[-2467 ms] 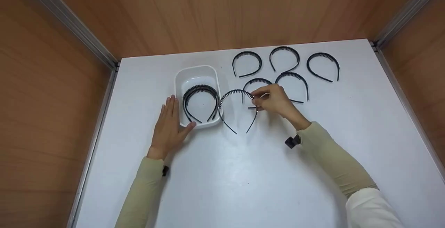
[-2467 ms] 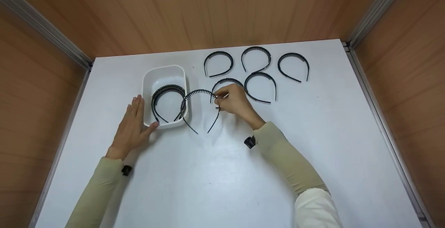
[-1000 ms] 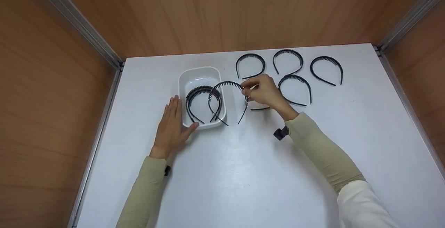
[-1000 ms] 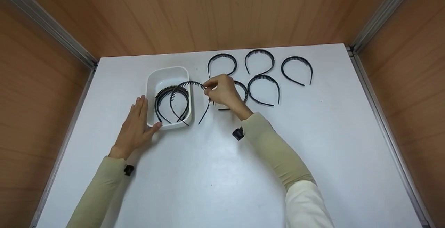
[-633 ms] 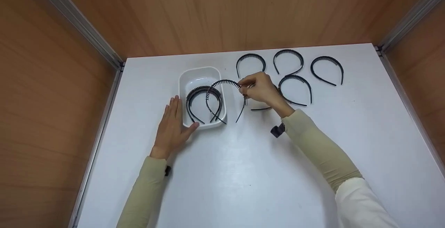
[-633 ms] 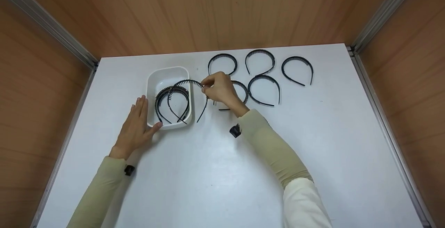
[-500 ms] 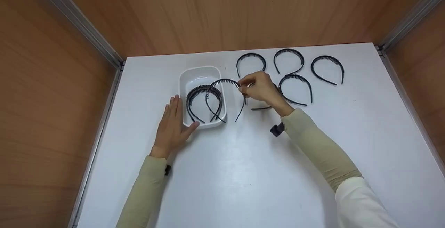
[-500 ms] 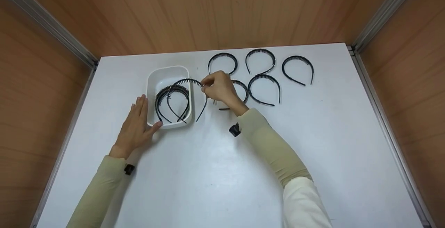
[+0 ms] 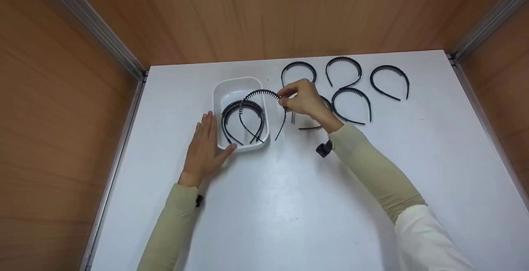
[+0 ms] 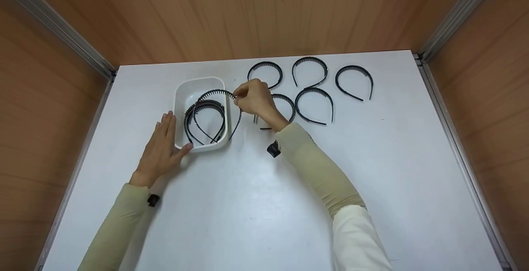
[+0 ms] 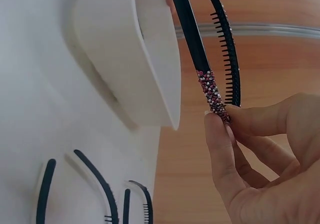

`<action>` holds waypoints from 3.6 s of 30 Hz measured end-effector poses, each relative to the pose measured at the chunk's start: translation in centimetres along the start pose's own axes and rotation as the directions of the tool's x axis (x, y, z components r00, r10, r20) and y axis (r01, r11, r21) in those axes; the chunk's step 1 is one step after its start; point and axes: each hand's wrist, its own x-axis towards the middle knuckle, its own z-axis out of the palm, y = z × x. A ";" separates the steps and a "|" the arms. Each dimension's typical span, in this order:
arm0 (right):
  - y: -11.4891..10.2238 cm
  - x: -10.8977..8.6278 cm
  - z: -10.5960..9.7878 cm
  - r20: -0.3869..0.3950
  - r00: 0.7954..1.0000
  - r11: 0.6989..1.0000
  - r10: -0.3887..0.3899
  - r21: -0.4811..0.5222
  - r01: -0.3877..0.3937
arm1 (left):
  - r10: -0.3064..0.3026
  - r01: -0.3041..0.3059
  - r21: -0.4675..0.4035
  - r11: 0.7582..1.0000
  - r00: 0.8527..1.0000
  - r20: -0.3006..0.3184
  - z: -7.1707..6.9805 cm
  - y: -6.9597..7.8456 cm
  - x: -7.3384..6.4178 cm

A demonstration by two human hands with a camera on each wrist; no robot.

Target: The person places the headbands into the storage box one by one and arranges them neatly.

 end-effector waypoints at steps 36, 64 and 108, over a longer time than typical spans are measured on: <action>-2.1 4.5 4.3 0.014 1.000 0.988 0.027 -0.155 -0.025 | -0.022 0.022 -0.006 1.000 1.000 0.010 0.0 0.1 -0.1; -2.6 6.0 8.9 0.025 0.999 0.904 0.021 -0.427 -0.008 | -0.015 0.015 0.013 1.000 1.000 0.002 0.1 0.0 0.0; -2.4 5.3 10.1 0.046 0.997 0.822 -0.067 -0.564 0.081 | -0.008 0.008 -0.003 1.000 0.999 -0.039 0.3 0.2 -0.1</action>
